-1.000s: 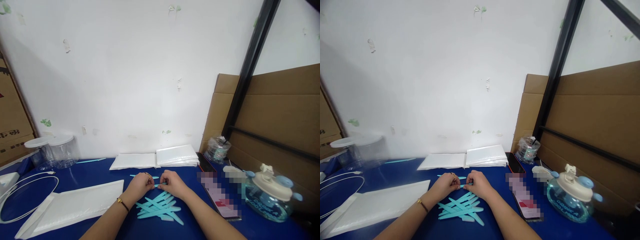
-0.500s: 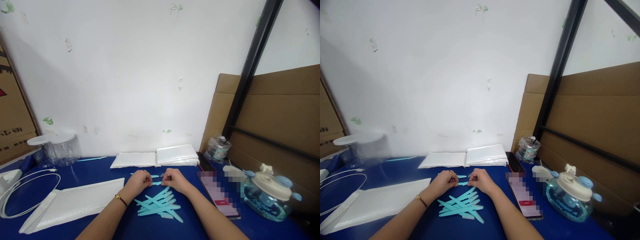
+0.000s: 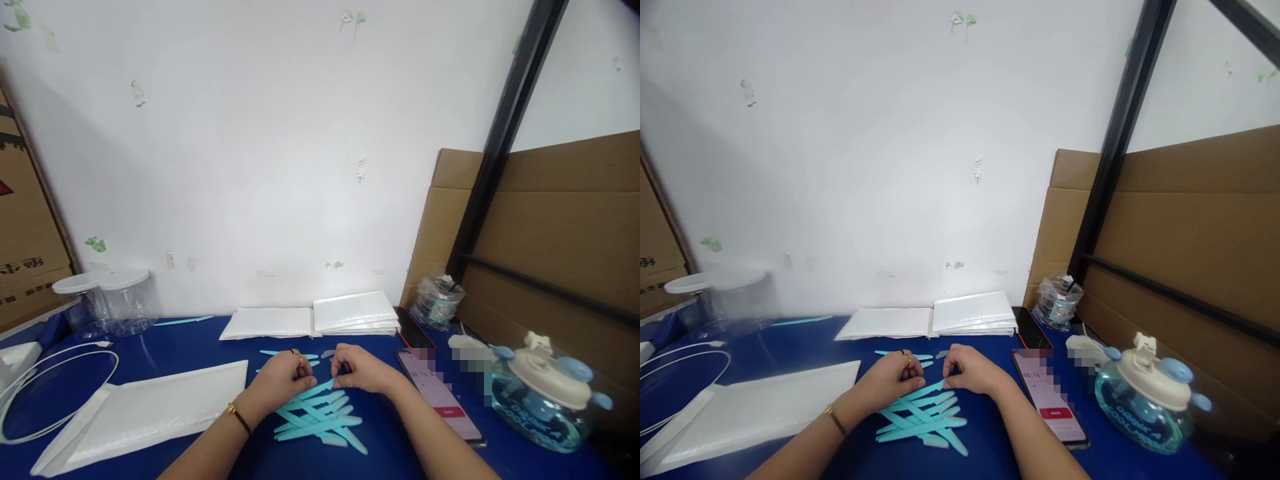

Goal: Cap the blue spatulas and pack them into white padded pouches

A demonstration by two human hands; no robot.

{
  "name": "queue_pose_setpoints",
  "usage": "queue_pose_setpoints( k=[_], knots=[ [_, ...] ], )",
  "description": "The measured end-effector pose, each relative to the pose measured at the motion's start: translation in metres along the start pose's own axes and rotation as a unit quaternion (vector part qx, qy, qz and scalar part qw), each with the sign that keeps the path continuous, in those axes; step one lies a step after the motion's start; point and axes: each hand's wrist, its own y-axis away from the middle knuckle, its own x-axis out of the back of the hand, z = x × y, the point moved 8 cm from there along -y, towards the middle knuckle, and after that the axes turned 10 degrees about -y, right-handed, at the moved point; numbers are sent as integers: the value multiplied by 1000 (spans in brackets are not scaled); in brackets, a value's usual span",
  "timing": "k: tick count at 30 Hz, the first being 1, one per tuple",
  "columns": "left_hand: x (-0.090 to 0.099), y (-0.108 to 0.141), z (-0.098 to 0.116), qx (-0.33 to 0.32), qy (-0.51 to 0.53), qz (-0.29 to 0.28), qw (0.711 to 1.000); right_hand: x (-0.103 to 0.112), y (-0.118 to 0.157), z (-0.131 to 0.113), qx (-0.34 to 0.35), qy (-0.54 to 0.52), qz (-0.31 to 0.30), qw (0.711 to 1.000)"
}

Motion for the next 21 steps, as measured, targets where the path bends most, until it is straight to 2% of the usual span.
queue_pose_setpoints(
  k=[3,7,12,15,18,21],
  knots=[
    [-6,-2,3,6,-27,-19,999,-4,-2,9,-32,-37,8,999],
    [-3,-5,-8,38,-35,-21,998,-7,-3,21,-64,-90,1,994],
    [14,0,-37,79,-38,5,996,14,1,32,-82,-69,53,993],
    [22,4,-43,80,-37,19,996,24,3,20,-54,-46,77,994],
    [29,6,-30,57,-41,49,996,12,3,-1,-6,-24,19,1000],
    [20,7,-9,23,-28,19,999,-6,3,-10,-6,-5,-49,999]
  ],
)
